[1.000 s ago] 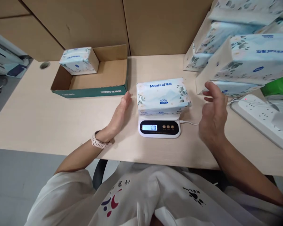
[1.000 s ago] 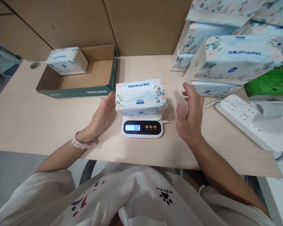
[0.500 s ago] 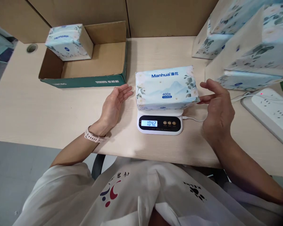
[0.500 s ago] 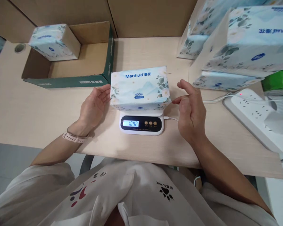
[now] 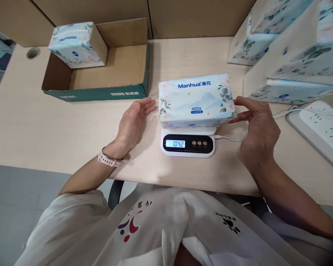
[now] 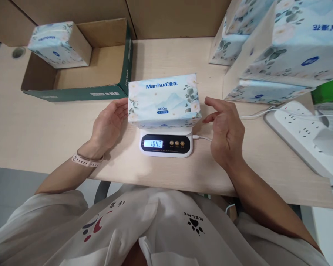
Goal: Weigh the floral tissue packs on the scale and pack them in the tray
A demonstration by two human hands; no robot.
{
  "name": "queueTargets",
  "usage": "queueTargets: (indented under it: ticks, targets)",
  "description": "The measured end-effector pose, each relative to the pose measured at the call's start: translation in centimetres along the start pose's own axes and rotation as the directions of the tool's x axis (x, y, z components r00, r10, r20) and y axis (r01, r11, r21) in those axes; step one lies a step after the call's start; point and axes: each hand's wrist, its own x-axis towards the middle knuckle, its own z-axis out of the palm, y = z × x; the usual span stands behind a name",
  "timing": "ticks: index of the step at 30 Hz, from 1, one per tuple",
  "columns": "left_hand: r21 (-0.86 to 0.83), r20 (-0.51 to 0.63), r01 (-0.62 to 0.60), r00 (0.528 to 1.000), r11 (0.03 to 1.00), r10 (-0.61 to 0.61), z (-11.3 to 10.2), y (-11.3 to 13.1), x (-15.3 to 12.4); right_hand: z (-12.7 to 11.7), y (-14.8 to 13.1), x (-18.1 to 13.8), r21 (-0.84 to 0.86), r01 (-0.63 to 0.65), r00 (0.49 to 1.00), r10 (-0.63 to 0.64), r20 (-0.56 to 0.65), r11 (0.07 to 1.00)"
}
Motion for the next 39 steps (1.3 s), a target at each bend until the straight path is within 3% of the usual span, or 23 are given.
queueTargets:
  ticks: [5, 19, 33, 39]
  targets:
    - [0.014, -0.008, 0.01, 1.0, 1.0, -0.009, 0.11, 0.14, -0.09, 0.25, -0.12, 0.05, 0.053, 0.041, 0.998, -0.038, -0.054, 0.998]
    - [-0.008, -0.014, 0.026, 1.0, 1.0, -0.026, 0.13, 0.2, -0.09, 0.38, -0.37, 0.11, 0.078, 0.081, 0.996, -0.078, -0.042, 0.994]
    - [-0.005, -0.016, 0.033, 0.999, 0.999, -0.033, 0.3, 0.29, -0.1, 0.42, -0.34, -0.05, 0.04, 0.025, 0.998, -0.023, -0.05, 0.999]
    - [-0.005, -0.012, 0.021, 1.0, 1.0, -0.021, 0.22, 0.13, 0.0, 0.45, -0.33, 0.02, 0.067, 0.063, 0.997, -0.059, -0.054, 0.996]
